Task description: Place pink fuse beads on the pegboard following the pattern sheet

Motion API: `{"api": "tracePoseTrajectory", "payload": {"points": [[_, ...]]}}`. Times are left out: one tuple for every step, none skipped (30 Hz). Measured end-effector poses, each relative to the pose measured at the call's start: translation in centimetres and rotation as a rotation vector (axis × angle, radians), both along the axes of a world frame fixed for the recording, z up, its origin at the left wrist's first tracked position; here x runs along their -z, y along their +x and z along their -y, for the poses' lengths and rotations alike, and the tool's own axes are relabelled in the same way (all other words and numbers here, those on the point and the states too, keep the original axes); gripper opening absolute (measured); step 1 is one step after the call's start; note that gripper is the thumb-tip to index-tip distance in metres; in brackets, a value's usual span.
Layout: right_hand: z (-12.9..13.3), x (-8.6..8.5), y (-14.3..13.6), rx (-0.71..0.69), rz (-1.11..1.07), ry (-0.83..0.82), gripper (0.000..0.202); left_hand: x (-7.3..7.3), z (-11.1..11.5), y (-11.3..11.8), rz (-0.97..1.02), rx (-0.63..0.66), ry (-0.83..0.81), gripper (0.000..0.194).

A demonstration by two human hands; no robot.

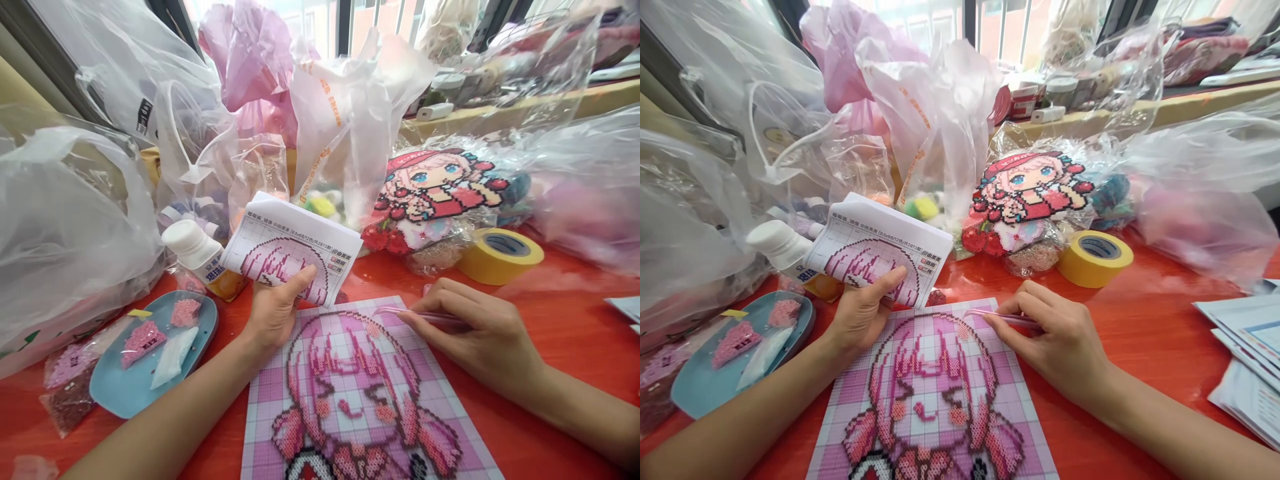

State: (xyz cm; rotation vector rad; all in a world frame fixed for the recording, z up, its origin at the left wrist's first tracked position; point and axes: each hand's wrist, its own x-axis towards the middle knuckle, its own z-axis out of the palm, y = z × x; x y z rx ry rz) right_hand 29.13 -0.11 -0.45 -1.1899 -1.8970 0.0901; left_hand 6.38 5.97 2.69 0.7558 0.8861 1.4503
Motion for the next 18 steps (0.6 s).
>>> {"api": "tracePoseTrajectory", "payload": {"points": [[0.0,0.0,0.0,0.006,-0.003,0.01,0.021,-0.2,0.0,0.0,-0.002,-0.003,0.015,0.057],[0.0,0.0,-0.1,0.011,-0.007,0.02,0.021,-0.4,0.1,0.0,-0.007,-0.004,0.033,0.058],[0.1,0.1,-0.1,0.015,-0.011,0.028,0.02,-0.7,0.2,0.1,-0.013,-0.004,0.053,0.059],[0.1,0.1,-0.2,0.019,-0.017,0.038,0.019,-1.0,0.3,0.1,-0.022,-0.005,0.071,0.06],[0.1,0.2,-0.2,0.026,-0.026,0.048,0.019,-1.2,0.4,0.2,-0.031,-0.001,0.087,0.061],[0.1,0.1,-0.3,0.037,-0.037,0.056,0.019,-1.5,0.5,0.3,-0.041,0.003,0.102,0.062],[0.0,0.0,-0.3,0.056,-0.05,0.066,0.02,-1.8,0.7,0.3,-0.049,0.005,0.117,0.062],[-0.1,-0.2,-0.3,0.077,-0.062,0.074,0.021,-2.1,0.8,0.4,-0.055,0.005,0.136,0.063],[-0.2,-0.6,-0.2,0.101,-0.073,0.083,0.022,-2.5,1.0,0.4,-0.06,0.003,0.158,0.064],[-0.3,-1.0,-0.1,0.121,-0.079,0.092,0.023,-2.8,1.1,0.4,-0.066,-0.002,0.181,0.065],[-0.4,-1.6,0.2,0.139,-0.081,0.103,0.024,-3.2,1.3,0.4,-0.068,-0.01,0.2,0.065],[-0.4,-2.2,0.5,0.166,-0.075,0.116,0.024,-3.6,1.6,0.3,-0.069,-0.017,0.211,0.065],[-0.3,-2.8,0.9,0.197,-0.052,0.143,0.026,-4.0,1.9,0.2,-0.069,-0.022,0.217,0.066],[-0.2,-3.2,1.4,0.232,-0.025,0.169,0.026,-4.4,2.3,0.0,-0.069,-0.027,0.213,0.067],[0.1,-3.5,1.9,0.266,0.001,0.177,0.026,-4.8,2.8,-0.3,-0.07,-0.033,0.206,0.068],[0.4,-3.6,2.5,0.286,0.027,0.17,0.027,-5.2,3.4,-0.5,-0.072,-0.039,0.197,0.068],[0.9,-3.4,3.0,0.311,0.057,0.17,0.029,-5.5,4.1,-0.9,-0.075,-0.044,0.183,0.069],[1.4,-3.1,3.6,0.341,0.086,0.164,0.031,-5.8,4.8,-1.2,-0.076,-0.056,0.169,0.068]]}}
